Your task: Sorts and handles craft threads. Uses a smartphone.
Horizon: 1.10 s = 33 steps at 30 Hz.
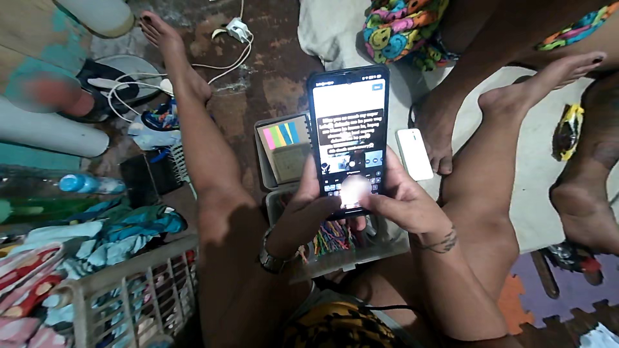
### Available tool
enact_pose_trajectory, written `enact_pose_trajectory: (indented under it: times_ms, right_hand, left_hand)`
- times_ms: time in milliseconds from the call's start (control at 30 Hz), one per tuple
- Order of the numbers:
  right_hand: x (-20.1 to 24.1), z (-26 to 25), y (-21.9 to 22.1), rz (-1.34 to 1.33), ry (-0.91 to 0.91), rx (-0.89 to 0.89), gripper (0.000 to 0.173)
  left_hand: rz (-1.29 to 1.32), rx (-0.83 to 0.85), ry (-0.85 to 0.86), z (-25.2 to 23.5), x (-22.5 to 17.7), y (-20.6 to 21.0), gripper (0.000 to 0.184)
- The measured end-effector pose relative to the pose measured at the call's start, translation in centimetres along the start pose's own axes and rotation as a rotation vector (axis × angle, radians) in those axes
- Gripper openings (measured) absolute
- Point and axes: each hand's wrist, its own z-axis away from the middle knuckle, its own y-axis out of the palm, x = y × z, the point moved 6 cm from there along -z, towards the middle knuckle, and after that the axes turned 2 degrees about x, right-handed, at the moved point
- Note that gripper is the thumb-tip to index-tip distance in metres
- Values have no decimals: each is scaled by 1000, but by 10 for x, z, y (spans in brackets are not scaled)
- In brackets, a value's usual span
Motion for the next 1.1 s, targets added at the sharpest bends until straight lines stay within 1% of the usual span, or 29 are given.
enact_pose_trajectory:
  times_ms: [33, 67, 133, 200, 267, 367, 400, 433, 467, 533, 633, 667, 733, 800, 833, 900, 1000, 1033, 1067, 1100]
  right_hand:
    - [0, -1, 0, 22, 10, -39, 57]
    - [1, -2, 1, 40, 15, -83, 56]
    - [1, -2, 1, 57, 25, -133, 56]
    - [1, -1, 1, 95, 35, -67, 65]
    - [2, 0, 1, 95, 31, -10, 69]
    - [0, 2, 0, -75, 7, 54, 60]
    - [-1, 2, -1, -138, 4, 64, 57]
    - [-1, 2, -1, -174, 4, 69, 55]
    - [-1, 1, -1, -181, 3, 67, 54]
    - [-1, -1, 0, -112, -15, 12, 51]
    - [-2, -4, 1, 34, 2, -174, 54]
    - [-3, -4, 1, 42, 6, -184, 51]
    - [-3, -5, 1, 32, -6, -141, 45]
    - [-4, -5, 0, 14, -5, -108, 42]
    - [-4, -4, 1, 10, -4, -84, 45]
    - [-3, -2, 2, -11, 0, -21, 51]
    - [-3, -3, 3, -51, -5, -14, 43]
    - [-4, -4, 2, -46, -7, -24, 44]
    - [-4, -4, 1, -28, -2, -28, 48]
    - [-5, -3, 1, 9, 10, -28, 57]
  left_hand:
    - [-10, 33, -1, -1, 0, 1, 62]
    - [-32, 41, -3, -1, 0, 1, 61]
    - [-57, 14, -4, 0, 1, 0, 51]
    - [-51, -25, -9, 0, 2, -2, 47]
    - [-26, 15, 14, 0, 1, -1, 56]
    - [-19, 38, 31, -1, 2, -1, 60]
    - [-16, 21, 28, -1, 2, -2, 55]
    - [0, 31, 28, -1, 2, -1, 55]
    - [16, 63, 30, -1, 1, 0, 62]
    - [-21, 66, 28, -1, 0, 1, 66]
    - [-140, -10, 4, 0, -3, 2, 52]
    - [-140, -18, 5, -1, -3, 2, 51]
    - [-115, -5, 23, -2, -3, 3, 50]
    - [-86, 9, 46, -4, -2, 3, 55]
    - [-87, -3, 54, -5, -1, 2, 57]
    - [-76, -62, 73, -5, -2, 3, 55]
    - [-89, -219, 83, -7, -2, 6, 51]
    - [-113, -246, 77, -8, -2, 6, 53]
    - [-124, -254, 72, -8, -1, 6, 55]
    - [-125, -250, 64, -8, -1, 5, 57]
